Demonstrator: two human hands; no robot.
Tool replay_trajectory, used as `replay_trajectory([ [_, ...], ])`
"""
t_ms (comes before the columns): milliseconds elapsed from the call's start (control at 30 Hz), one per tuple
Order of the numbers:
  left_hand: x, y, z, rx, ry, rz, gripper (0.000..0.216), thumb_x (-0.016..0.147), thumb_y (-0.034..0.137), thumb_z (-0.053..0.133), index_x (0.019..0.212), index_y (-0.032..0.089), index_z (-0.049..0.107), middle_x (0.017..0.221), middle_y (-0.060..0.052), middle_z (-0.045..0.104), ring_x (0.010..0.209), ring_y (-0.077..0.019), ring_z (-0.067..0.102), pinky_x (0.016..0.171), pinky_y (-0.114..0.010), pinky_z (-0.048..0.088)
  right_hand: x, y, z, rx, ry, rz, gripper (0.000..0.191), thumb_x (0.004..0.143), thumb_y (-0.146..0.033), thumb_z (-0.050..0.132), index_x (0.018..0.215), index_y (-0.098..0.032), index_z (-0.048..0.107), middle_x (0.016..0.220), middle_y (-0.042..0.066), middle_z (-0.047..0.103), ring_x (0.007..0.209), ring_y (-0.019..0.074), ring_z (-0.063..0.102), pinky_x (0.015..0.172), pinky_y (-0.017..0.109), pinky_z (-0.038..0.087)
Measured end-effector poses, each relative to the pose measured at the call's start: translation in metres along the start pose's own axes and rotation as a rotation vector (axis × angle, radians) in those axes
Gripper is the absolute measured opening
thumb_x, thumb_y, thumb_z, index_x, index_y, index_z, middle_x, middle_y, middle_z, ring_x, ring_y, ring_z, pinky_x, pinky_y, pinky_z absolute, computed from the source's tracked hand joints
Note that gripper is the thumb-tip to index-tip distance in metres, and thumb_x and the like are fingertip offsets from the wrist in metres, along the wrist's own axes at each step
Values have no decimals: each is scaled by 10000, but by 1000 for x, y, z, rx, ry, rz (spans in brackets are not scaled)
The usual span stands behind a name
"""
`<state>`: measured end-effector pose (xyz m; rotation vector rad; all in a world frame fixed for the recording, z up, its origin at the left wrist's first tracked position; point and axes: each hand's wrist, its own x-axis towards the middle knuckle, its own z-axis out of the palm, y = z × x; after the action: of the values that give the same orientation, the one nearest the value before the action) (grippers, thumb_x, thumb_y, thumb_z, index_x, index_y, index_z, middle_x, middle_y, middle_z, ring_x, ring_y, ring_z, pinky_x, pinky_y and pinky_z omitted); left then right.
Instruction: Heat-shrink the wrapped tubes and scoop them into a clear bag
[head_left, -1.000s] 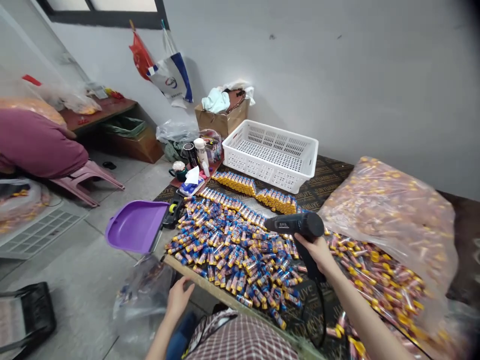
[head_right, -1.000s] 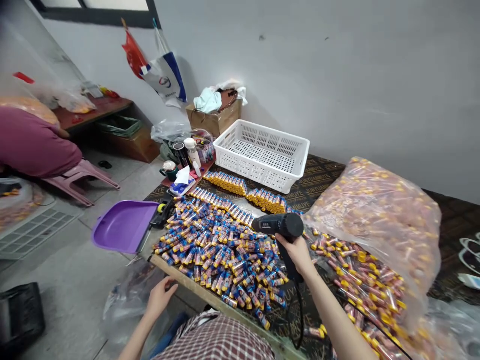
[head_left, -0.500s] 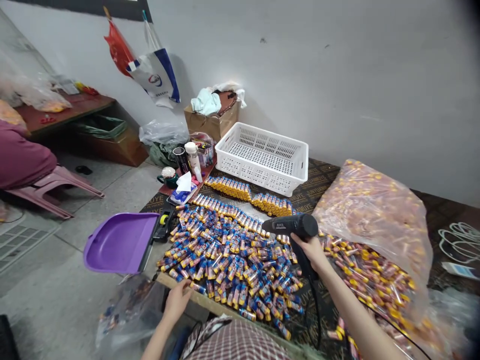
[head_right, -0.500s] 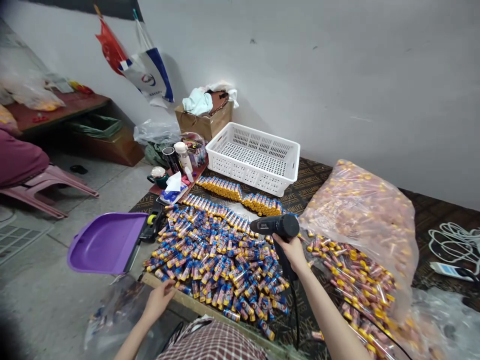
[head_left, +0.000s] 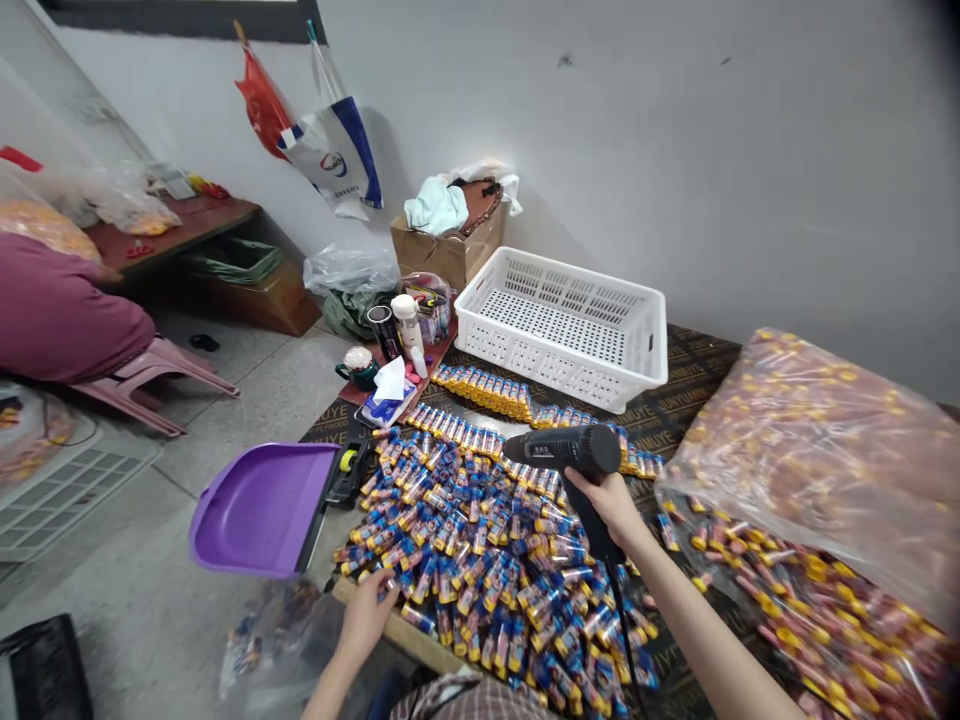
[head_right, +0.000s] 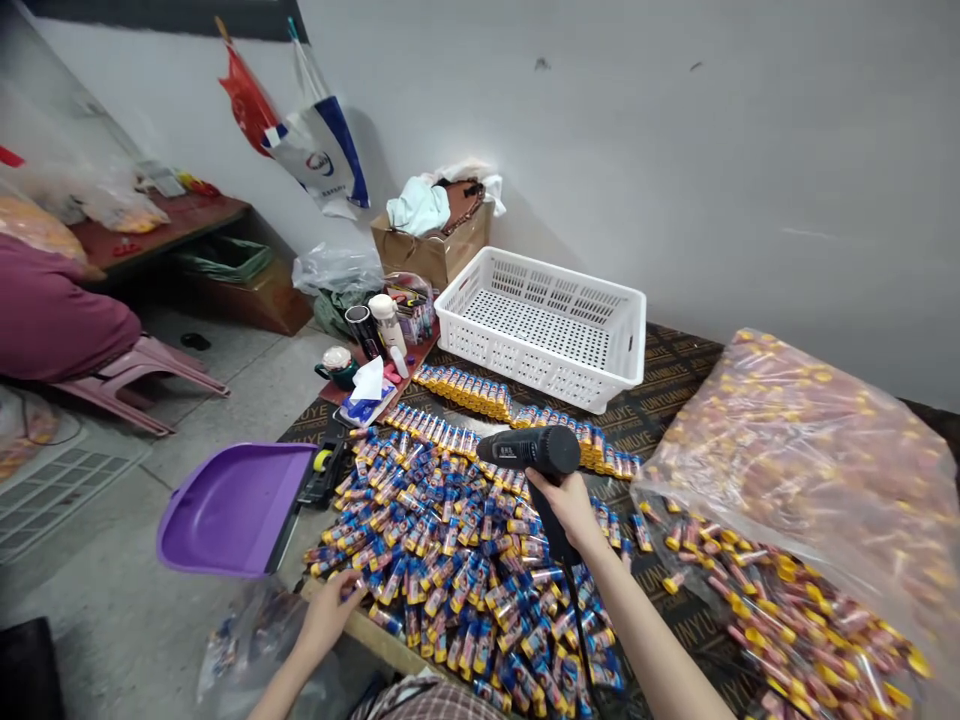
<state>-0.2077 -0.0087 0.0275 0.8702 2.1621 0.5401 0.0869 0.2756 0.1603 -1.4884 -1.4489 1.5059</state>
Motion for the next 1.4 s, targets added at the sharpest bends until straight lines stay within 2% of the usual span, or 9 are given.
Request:
replay_trajectory([
  [167, 17, 9, -3, -66, 66, 35, 294, 730, 307, 480, 930, 153, 630, 927, -86, 698, 828, -210, 658, 765, -300, 512, 33, -6, 31, -33, -35, -52, 436, 649, -466, 695, 909, -117, 666, 985, 103, 691, 906, 265, 623, 811, 384, 482],
  [500, 29, 6, -9, -49, 126, 28, 285, 779, 375, 464, 886, 180, 642, 863, -67, 702, 819, -216, 654, 753, -305, 506, 77, -25, 96, -10, -151, -148, 445, 648, -437, 693, 962, -123, 661, 1016, 102, 685, 906, 254, 624, 841, 388, 469],
  [600, 50, 33, -11, 18, 117, 126, 257, 783, 304, 455, 906, 173, 638, 917, -76, 690, 872, -219, 637, 810, -324, 486, 71, -30, 78, -39, -165, -139, 412, 653, -431, 691, 943, -140, 670, 1006, 88, 689, 919, 253, 621, 851, 387, 468],
  [733, 101, 111, 2, 134, 72, 325, 246, 803, 215, 437, 942, 173, 635, 963, -73, 669, 923, -203, 608, 853, -320, 457, 40, -22, 15, -94, -41, -42, 420, 646, -425, 699, 959, -147, 674, 1002, 91, 689, 932, 275, 620, 858, 409, 473],
  [867, 154, 198, 40, 310, -32, 447, 218, 815, 206, 471, 967, 174, 624, 1010, -68, 653, 987, -178, 576, 896, -280, 419, -7, 1, -59, -126, 144, 86, 471, 631, -445, 707, 1010, -170, 664, 1027, 92, 684, 993, 295, 606, 893, 431, 466],
  [967, 181, 238, 72, 366, -46, 409, 249, 802, 299, 513, 965, 140, 614, 984, -117, 651, 965, -225, 585, 840, -312, 437, -32, 17, -97, -182, 273, 153, 533, 620, -465, 704, 1064, -177, 645, 1033, 93, 682, 1037, 307, 586, 930, 460, 440],
  [1133, 196, 249, 96, 414, -50, 299, 238, 709, 254, 599, 896, 106, 615, 856, -153, 664, 849, -258, 620, 705, -302, 442, -33, 25, -102, -198, 254, 145, 548, 628, -457, 703, 1090, -169, 639, 1021, 98, 685, 1037, 310, 585, 933, 467, 435],
  [1267, 187, 233, 83, 404, -26, 252, 219, 724, 238, 582, 920, 143, 607, 800, -85, 671, 800, -202, 627, 689, -256, 424, -10, 19, -69, -112, 142, 82, 521, 651, -444, 702, 1083, -159, 642, 1002, 97, 690, 1009, 294, 598, 925, 448, 441],
  [1400, 164, 206, 60, 181, 72, 273, 340, 768, 332, 564, 1058, 154, 571, 806, -52, 671, 737, -172, 620, 679, -251, 435, 15, 11, -34, -61, 46, 42, 496, 665, -445, 697, 1063, -153, 648, 1023, 103, 683, 1008, 292, 594, 911, 432, 448],
])
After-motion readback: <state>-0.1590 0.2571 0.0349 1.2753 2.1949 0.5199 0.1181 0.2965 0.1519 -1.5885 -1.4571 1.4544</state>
